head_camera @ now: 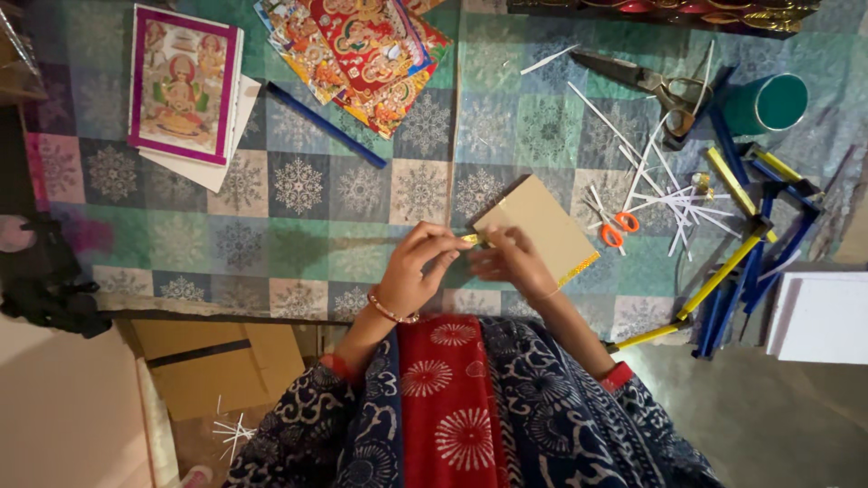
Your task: The person applies a gold decorative trim around the edge of a small printed card, pressing and folding the trim along the border by hand. They use scissors to cut the trim, then continue pressing it into place around the card edges.
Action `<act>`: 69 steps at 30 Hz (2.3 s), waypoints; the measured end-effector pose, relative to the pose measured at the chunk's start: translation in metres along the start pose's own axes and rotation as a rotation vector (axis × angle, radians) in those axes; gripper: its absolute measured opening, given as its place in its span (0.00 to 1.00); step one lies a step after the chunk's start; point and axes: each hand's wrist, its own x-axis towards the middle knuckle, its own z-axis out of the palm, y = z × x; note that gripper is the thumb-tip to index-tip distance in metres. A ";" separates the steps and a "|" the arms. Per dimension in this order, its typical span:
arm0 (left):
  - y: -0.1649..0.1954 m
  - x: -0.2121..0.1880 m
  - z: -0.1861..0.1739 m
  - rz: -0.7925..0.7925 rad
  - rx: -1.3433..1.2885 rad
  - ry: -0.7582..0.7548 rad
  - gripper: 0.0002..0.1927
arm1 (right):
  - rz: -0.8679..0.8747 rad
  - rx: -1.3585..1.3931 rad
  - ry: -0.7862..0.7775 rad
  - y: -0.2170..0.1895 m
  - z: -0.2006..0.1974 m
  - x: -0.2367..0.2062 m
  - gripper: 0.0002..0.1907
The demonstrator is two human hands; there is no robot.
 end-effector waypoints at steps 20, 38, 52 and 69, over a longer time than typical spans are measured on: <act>-0.008 -0.016 -0.001 -0.117 0.013 -0.100 0.12 | -0.383 -0.069 0.213 -0.018 -0.014 0.020 0.11; -0.010 -0.019 -0.006 -0.105 0.185 -0.162 0.11 | -0.687 -0.686 0.388 -0.023 -0.003 0.027 0.08; -0.010 -0.015 -0.004 -0.142 0.185 -0.234 0.10 | -0.658 -0.724 0.402 -0.031 -0.001 0.029 0.12; -0.009 -0.016 -0.006 -0.085 0.164 -0.199 0.10 | -0.657 -0.627 0.328 -0.033 -0.004 0.029 0.13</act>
